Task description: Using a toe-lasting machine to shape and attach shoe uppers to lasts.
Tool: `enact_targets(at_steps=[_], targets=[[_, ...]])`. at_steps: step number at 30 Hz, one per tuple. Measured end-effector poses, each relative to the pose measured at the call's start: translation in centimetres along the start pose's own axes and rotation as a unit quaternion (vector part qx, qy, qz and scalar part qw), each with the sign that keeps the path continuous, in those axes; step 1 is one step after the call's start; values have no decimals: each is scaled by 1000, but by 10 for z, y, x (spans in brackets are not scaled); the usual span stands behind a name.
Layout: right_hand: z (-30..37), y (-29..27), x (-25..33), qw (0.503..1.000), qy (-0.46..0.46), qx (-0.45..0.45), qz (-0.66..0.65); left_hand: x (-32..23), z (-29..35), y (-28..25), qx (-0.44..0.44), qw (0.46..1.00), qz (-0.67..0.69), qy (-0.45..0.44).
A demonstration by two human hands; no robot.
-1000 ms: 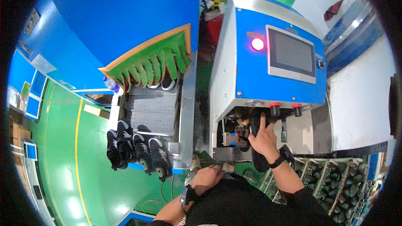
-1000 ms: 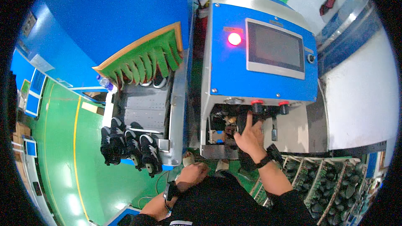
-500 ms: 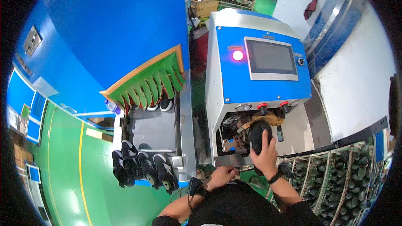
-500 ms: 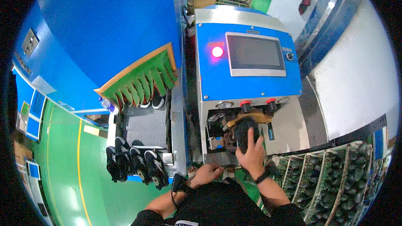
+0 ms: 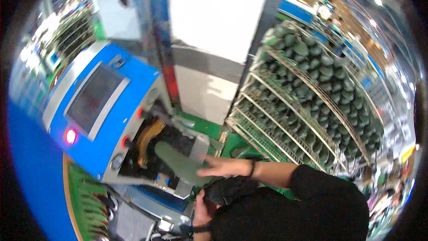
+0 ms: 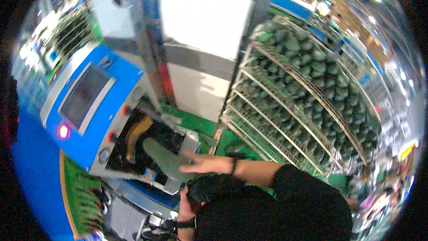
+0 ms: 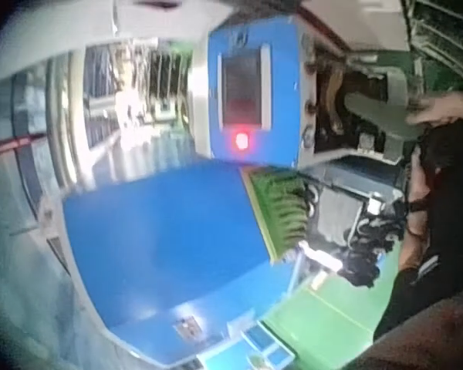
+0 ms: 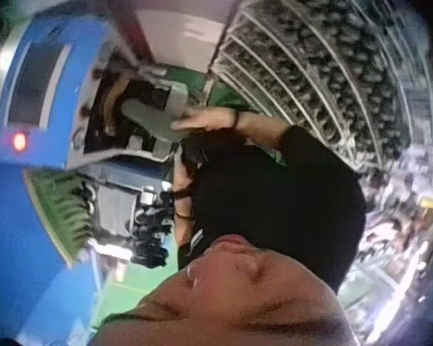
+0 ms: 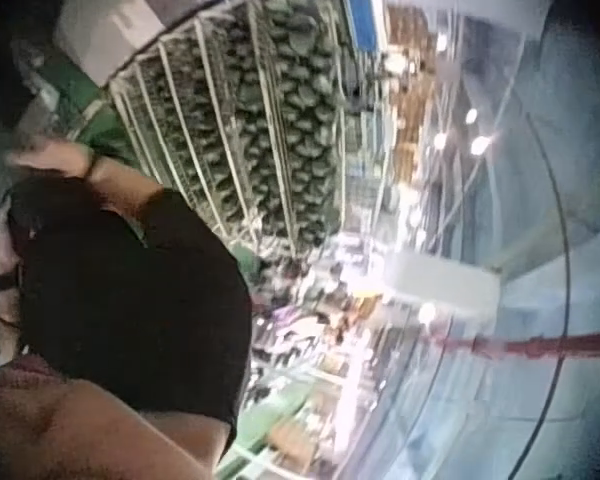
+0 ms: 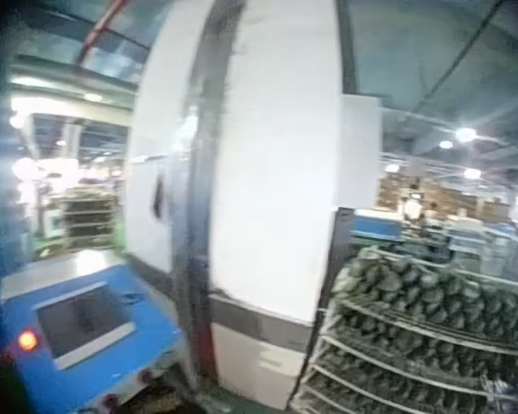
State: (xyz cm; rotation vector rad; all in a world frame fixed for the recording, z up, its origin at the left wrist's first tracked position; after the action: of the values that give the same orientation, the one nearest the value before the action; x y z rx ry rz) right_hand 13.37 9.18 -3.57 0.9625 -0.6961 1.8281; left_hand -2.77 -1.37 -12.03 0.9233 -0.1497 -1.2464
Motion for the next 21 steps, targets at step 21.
enact_targets(at_steps=[21], targets=[[248,-274,-411,294,-276,-276,-872,25,-51,103,-250,917,-311,-9]])
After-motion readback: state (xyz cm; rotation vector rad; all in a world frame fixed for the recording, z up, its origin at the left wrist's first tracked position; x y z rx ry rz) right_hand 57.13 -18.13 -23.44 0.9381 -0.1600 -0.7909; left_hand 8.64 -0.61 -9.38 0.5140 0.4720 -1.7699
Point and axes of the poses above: each hand's wrist, its own z-axis away from the middle knuckle, its own y-axis out of the palm, x = y × z, the point moved 5 cm from there along -z, towards the middle knuckle, and after that the axes turned 3 degrees about -z, right-handed, at the moved point
